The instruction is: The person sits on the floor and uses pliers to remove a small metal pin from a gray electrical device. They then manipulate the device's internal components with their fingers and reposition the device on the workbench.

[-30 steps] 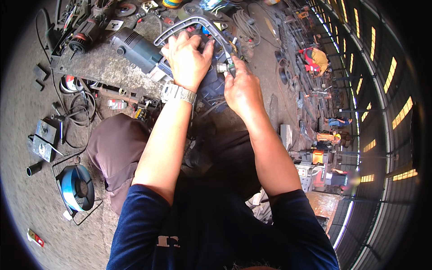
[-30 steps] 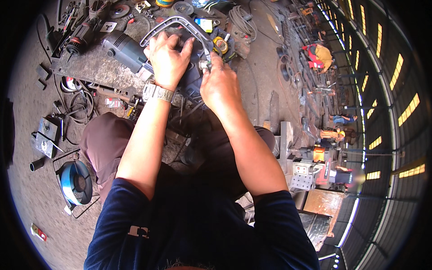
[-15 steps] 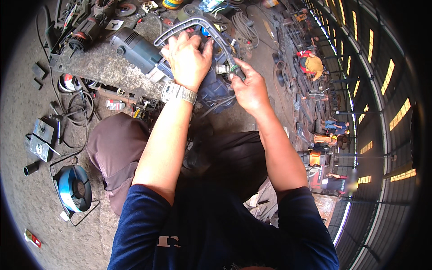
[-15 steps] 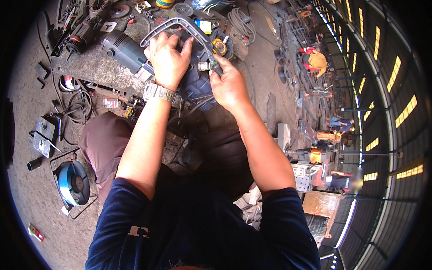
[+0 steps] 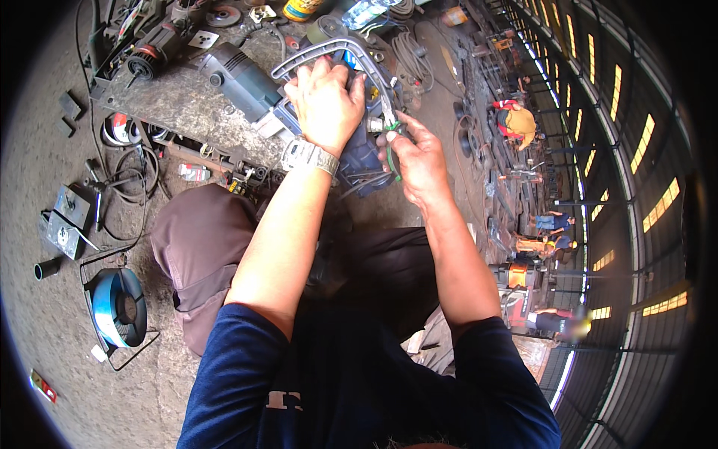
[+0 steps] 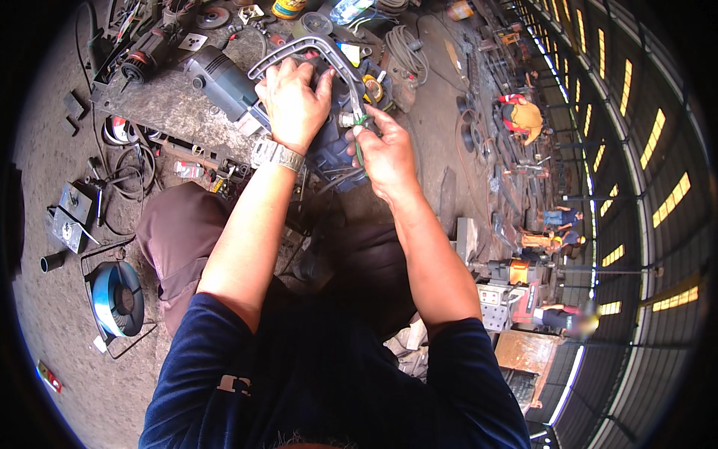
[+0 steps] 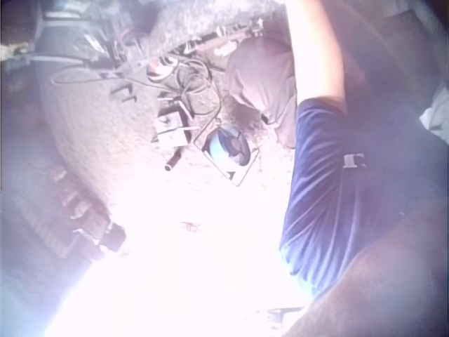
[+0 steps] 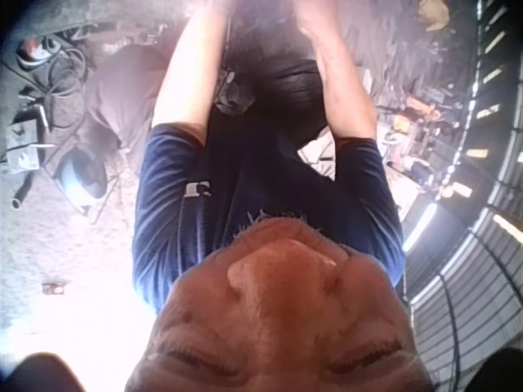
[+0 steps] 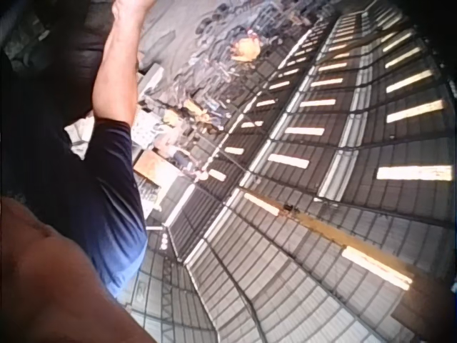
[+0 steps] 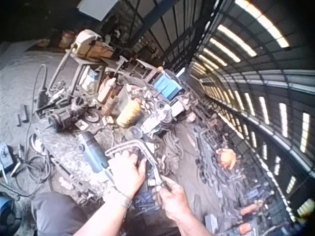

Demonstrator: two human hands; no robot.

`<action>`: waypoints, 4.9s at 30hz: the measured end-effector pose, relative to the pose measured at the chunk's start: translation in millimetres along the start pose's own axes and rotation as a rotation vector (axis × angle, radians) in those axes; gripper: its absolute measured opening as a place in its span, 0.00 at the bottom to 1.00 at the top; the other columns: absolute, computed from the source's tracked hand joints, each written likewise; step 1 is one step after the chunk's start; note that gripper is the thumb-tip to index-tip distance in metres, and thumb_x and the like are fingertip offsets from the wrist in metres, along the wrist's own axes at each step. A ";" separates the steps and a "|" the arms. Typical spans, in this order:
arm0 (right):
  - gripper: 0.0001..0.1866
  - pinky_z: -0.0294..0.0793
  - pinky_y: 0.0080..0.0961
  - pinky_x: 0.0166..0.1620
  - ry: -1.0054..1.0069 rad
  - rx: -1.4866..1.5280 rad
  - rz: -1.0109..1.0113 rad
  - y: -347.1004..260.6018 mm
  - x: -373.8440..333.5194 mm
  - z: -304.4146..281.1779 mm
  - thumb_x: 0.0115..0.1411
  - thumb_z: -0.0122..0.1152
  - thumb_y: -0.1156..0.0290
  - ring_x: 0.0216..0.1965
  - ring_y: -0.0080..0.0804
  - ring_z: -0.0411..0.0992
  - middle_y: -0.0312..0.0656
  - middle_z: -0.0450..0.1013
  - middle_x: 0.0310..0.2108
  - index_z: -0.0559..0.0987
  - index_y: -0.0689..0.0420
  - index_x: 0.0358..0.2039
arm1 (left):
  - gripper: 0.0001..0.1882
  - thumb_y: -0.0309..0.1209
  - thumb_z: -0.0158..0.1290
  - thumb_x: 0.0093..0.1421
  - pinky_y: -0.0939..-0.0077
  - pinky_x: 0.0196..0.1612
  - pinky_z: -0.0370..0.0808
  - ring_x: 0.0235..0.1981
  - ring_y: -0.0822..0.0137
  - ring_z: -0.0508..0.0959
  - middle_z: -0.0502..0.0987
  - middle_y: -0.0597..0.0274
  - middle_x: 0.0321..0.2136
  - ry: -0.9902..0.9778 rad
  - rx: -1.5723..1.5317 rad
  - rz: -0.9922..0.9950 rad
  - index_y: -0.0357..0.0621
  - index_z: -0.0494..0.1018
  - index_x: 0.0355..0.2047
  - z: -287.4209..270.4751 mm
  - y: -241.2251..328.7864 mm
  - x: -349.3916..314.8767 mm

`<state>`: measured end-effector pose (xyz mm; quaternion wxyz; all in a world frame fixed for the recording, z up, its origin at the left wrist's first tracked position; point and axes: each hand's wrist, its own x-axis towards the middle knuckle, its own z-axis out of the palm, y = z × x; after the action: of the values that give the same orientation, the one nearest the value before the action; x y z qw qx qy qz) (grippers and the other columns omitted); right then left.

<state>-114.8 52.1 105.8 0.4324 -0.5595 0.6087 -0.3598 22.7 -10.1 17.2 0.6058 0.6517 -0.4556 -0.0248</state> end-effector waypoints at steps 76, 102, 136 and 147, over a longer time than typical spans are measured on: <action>0.13 0.73 0.35 0.36 -0.352 0.524 0.414 -17.9 20.6 -16.8 0.75 0.58 0.62 0.36 0.37 0.75 0.43 0.78 0.38 0.79 0.55 0.53 | 0.09 0.41 0.62 0.65 0.55 0.47 0.67 0.40 0.55 0.77 0.81 0.65 0.36 0.036 -0.093 0.142 0.51 0.81 0.34 6.4 -15.1 -0.4; 0.16 0.74 0.27 0.25 -0.339 -0.111 0.305 -22.3 30.4 -39.6 0.71 0.64 0.71 0.27 0.30 0.77 0.40 0.77 0.32 0.74 0.57 0.57 | 0.11 0.41 0.65 0.57 0.57 0.48 0.65 0.41 0.57 0.77 0.80 0.67 0.35 -0.014 -0.134 0.154 0.51 0.81 0.35 0.9 -15.2 -1.6; 0.18 0.78 0.38 0.41 -0.307 -1.218 -0.318 -38.4 47.5 -95.9 0.69 0.66 0.70 0.35 0.53 0.81 0.50 0.79 0.30 0.76 0.55 0.56 | 0.08 0.38 0.65 0.56 0.59 0.49 0.65 0.40 0.59 0.77 0.83 0.70 0.37 0.006 -0.169 0.182 0.52 0.80 0.33 6.0 -21.1 -1.7; 0.19 0.79 0.54 0.44 -0.372 -1.311 -0.636 -50.1 53.1 -77.4 0.69 0.64 0.70 0.45 0.63 0.79 0.55 0.82 0.43 0.75 0.51 0.58 | 0.11 0.41 0.68 0.56 0.56 0.55 0.64 0.50 0.60 0.77 0.84 0.76 0.41 -0.044 -0.287 0.161 0.59 0.87 0.39 -1.1 -22.1 -1.8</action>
<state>-168.1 -9.9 173.8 -0.0186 -0.9028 0.4240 0.0692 34.8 -11.4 -1.4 0.6826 0.5190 -0.5115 -0.0554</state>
